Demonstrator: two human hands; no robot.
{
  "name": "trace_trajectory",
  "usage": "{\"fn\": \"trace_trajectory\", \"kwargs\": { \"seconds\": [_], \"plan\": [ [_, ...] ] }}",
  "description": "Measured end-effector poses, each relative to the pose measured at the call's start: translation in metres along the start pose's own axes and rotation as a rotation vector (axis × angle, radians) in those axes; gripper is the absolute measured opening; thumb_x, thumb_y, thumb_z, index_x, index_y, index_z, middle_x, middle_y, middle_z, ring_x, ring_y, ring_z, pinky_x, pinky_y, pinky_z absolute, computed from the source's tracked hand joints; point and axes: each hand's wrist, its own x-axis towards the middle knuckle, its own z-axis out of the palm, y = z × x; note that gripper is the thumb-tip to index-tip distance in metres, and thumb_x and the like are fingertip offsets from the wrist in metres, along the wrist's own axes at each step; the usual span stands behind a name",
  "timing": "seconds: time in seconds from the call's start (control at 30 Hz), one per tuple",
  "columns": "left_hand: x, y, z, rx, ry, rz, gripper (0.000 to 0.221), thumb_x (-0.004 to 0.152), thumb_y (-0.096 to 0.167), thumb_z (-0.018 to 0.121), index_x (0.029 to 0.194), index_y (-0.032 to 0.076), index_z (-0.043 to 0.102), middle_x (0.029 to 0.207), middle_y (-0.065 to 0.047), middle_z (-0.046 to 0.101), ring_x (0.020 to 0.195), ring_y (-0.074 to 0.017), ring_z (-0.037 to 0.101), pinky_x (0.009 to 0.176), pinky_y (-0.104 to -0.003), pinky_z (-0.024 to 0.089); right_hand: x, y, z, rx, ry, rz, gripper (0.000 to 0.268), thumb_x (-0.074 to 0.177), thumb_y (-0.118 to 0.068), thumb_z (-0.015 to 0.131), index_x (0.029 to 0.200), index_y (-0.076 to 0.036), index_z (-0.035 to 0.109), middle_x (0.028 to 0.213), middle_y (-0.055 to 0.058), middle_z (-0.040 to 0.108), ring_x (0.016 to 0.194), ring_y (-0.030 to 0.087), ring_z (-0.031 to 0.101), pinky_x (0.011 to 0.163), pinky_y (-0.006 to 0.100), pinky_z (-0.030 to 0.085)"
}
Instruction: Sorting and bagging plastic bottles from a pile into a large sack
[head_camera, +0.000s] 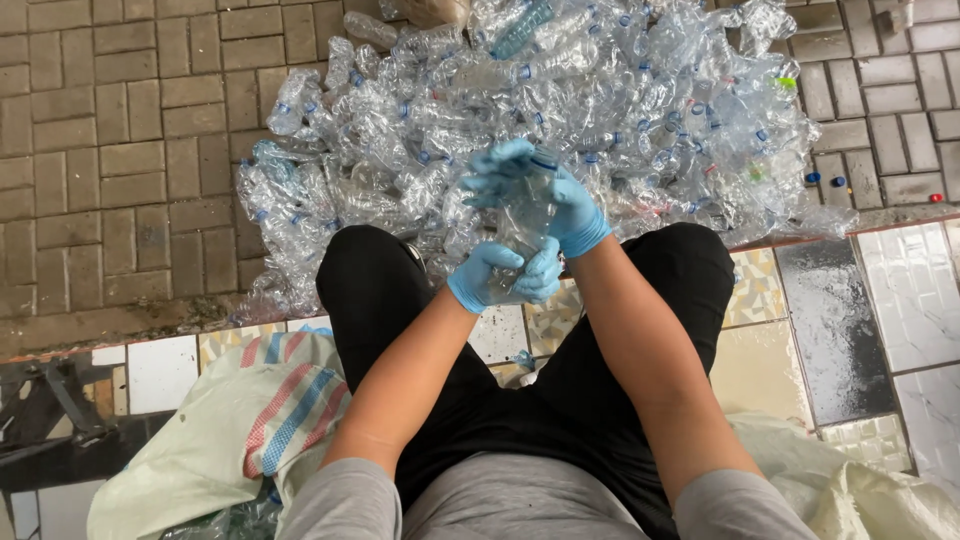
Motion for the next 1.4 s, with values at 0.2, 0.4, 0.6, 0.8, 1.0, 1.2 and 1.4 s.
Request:
{"fn": "trace_trajectory", "kwargs": {
  "seconds": [0.2, 0.4, 0.6, 0.8, 1.0, 1.2, 1.4],
  "plan": [
    [0.005, -0.011, -0.030, 0.014, 0.189, 0.015, 0.024, 0.094, 0.020, 0.058, 0.114, 0.007, 0.061, 0.073, -0.012, 0.052, 0.060, -0.0220, 0.046, 0.062, -0.035, 0.035, -0.008, -0.007, -0.028, -0.481, 0.396, 0.010, 0.021, 0.092, -0.016, 0.065, 0.085, 0.003, 0.058, 0.064, 0.017, 0.056, 0.050, 0.025, 0.059, 0.048, 0.034, 0.049],
    [0.005, -0.009, -0.057, 0.395, 0.676, 0.118, 0.029, 0.085, 0.002, 0.077, 0.110, 0.003, 0.064, 0.067, -0.014, 0.060, 0.058, -0.0215, 0.058, 0.047, -0.024, 0.041, -0.002, -0.013, -0.007, -0.848, 0.590, 0.100, 0.011, 0.086, -0.004, 0.076, 0.080, -0.003, 0.067, 0.062, 0.015, 0.066, 0.055, 0.021, 0.069, 0.053, 0.030, 0.055],
    [0.023, 0.020, -0.001, 1.210, 1.088, 0.093, 0.046, 0.072, 0.016, 0.083, 0.111, 0.011, 0.059, 0.097, -0.010, 0.072, 0.092, -0.0272, 0.076, 0.078, -0.043, 0.061, -0.002, 0.011, -0.039, -1.275, 0.732, 0.221, 0.012, 0.087, -0.020, 0.082, 0.089, -0.013, 0.072, 0.075, 0.007, 0.074, 0.077, 0.021, 0.076, 0.072, 0.033, 0.058],
    [0.037, 0.016, -0.083, 2.053, 1.257, -0.070, 0.024, 0.084, 0.019, 0.067, 0.106, 0.011, 0.070, 0.097, -0.009, 0.075, 0.105, -0.0313, 0.074, 0.089, -0.046, 0.061, 0.006, 0.028, -0.032, -1.626, 0.789, 0.089, 0.020, 0.094, -0.014, 0.075, 0.098, -0.003, 0.059, 0.087, 0.024, 0.073, 0.088, 0.044, 0.073, 0.073, 0.049, 0.062],
    [0.035, 0.038, -0.034, 1.593, 0.994, 0.081, 0.034, 0.083, 0.032, 0.075, 0.099, 0.003, 0.067, 0.091, -0.018, 0.075, 0.101, -0.0389, 0.072, 0.085, -0.051, 0.057, 0.001, 0.006, -0.033, -1.443, 0.642, 0.238, 0.037, 0.088, -0.047, 0.084, 0.104, -0.019, 0.065, 0.096, 0.011, 0.075, 0.099, 0.037, 0.072, 0.084, 0.048, 0.058],
    [0.010, 0.028, 0.060, 0.545, 0.286, 0.072, 0.024, 0.086, 0.012, 0.081, 0.075, -0.003, 0.065, 0.059, -0.014, 0.057, 0.054, -0.0196, 0.056, 0.051, -0.028, 0.048, -0.009, -0.031, 0.013, -0.397, 0.201, 0.231, 0.061, 0.085, -0.048, 0.072, 0.125, -0.004, 0.061, 0.100, 0.011, 0.074, 0.094, 0.021, 0.074, 0.087, 0.037, 0.060],
    [-0.004, 0.013, -0.012, 0.119, -0.077, -0.009, 0.033, 0.102, 0.029, 0.063, 0.104, -0.002, 0.051, 0.074, -0.011, 0.051, 0.062, -0.0196, 0.048, 0.058, -0.028, 0.038, -0.019, -0.008, -0.008, -0.086, 0.269, 0.154, 0.035, 0.091, -0.013, 0.060, 0.120, 0.004, 0.052, 0.070, 0.012, 0.052, 0.066, 0.029, 0.064, 0.064, 0.040, 0.055]
  ]
}}
